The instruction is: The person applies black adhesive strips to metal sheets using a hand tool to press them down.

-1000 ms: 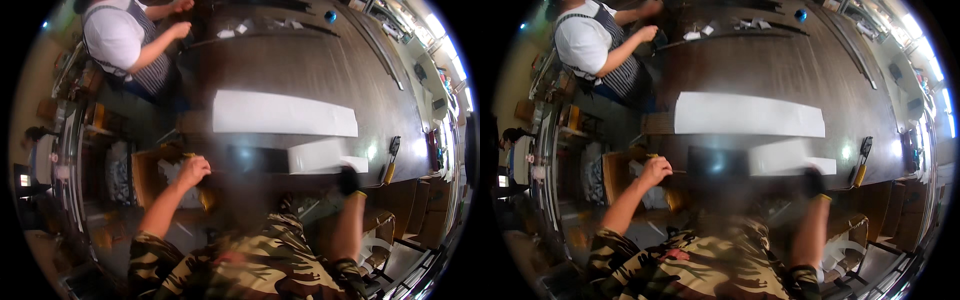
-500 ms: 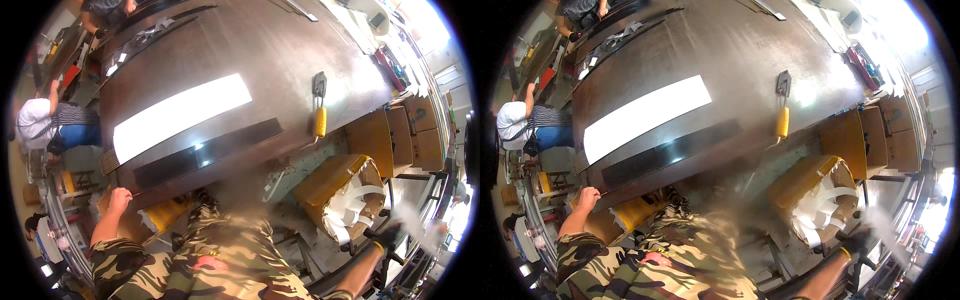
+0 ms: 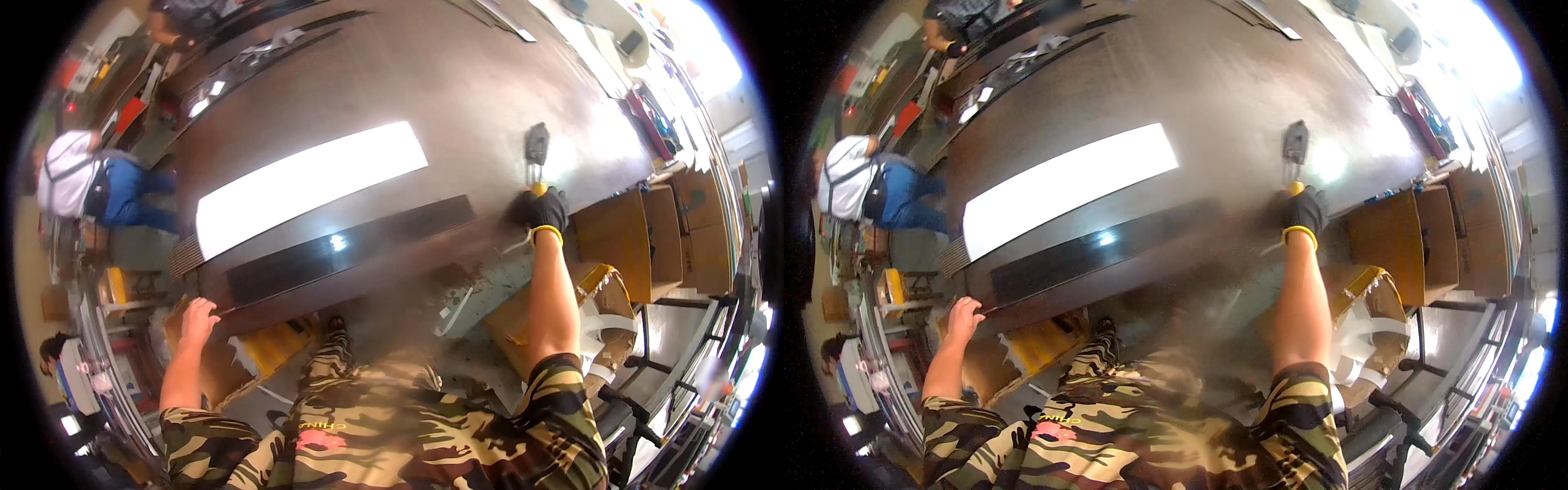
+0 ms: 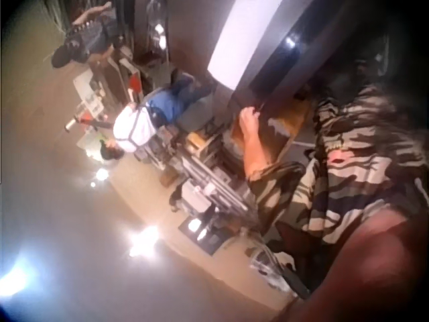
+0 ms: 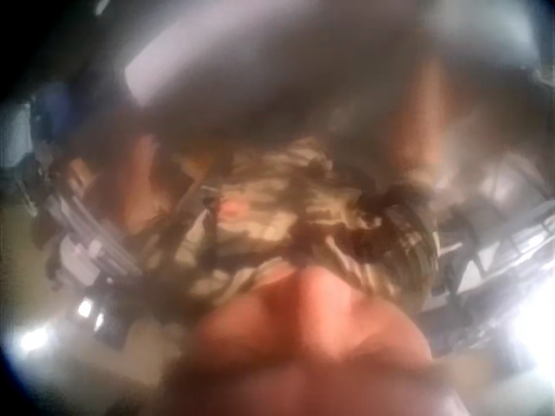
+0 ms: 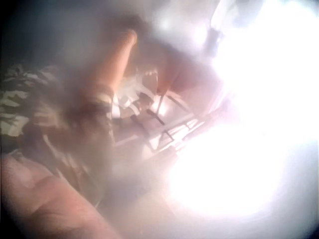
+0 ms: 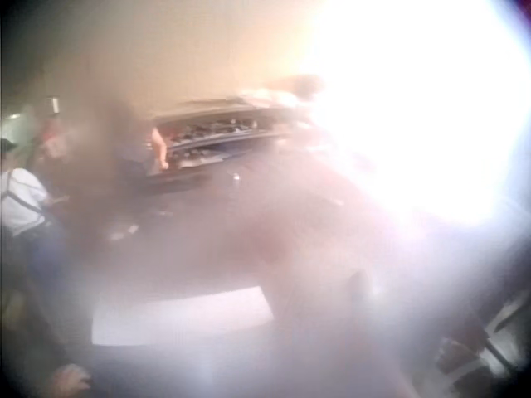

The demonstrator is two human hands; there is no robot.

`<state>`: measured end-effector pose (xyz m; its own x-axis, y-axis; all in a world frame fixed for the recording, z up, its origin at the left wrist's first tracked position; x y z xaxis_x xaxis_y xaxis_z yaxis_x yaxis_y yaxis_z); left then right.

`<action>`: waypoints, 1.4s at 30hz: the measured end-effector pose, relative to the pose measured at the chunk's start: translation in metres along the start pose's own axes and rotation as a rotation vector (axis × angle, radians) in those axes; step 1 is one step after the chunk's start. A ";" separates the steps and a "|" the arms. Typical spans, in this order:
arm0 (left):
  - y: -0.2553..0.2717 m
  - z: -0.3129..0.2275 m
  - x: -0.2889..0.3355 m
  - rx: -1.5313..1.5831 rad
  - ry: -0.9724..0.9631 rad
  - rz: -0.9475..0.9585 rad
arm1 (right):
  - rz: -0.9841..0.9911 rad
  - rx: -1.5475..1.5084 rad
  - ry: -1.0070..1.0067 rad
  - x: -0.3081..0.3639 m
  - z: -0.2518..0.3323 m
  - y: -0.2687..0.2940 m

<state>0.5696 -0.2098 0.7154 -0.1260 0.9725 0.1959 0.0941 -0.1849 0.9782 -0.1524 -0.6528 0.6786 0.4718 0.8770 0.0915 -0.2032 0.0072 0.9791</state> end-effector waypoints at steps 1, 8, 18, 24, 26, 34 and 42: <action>-0.003 0.009 0.012 0.022 0.020 -0.023 | 0.063 -0.110 -0.032 0.015 0.014 0.010; 0.002 0.042 0.047 0.342 -0.062 -0.233 | 0.282 -0.673 0.214 0.120 -0.055 -0.022; -0.009 0.044 0.041 0.431 -0.214 -0.314 | 0.663 0.000 0.936 0.560 0.169 -0.131; -0.013 0.059 0.044 0.452 -0.173 -0.300 | 0.800 -0.180 1.012 0.568 0.202 -0.070; -0.012 0.058 0.047 0.450 -0.176 -0.303 | 0.565 -0.306 0.936 0.465 0.146 -0.054; -0.023 0.065 0.034 0.497 -0.046 -0.158 | 0.311 0.074 0.455 0.126 -0.031 -0.024; -0.032 0.067 0.013 0.595 0.048 -0.012 | 0.533 -0.064 1.194 0.550 0.171 -0.078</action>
<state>0.6315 -0.1816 0.6822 -0.1735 0.9641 0.2012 0.6278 -0.0492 0.7769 0.2699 -0.2533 0.6836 -0.7190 0.6613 0.2138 -0.1833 -0.4772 0.8595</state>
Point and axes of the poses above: each hand's wrist, its own x-axis away from the middle knuckle, its own y-axis out of the back of the hand, z = x × y, the point moved 9 cm from there along -x, towards the middle knuckle, and after that the axes turned 6 degrees about -y, right-handed, at the moved point
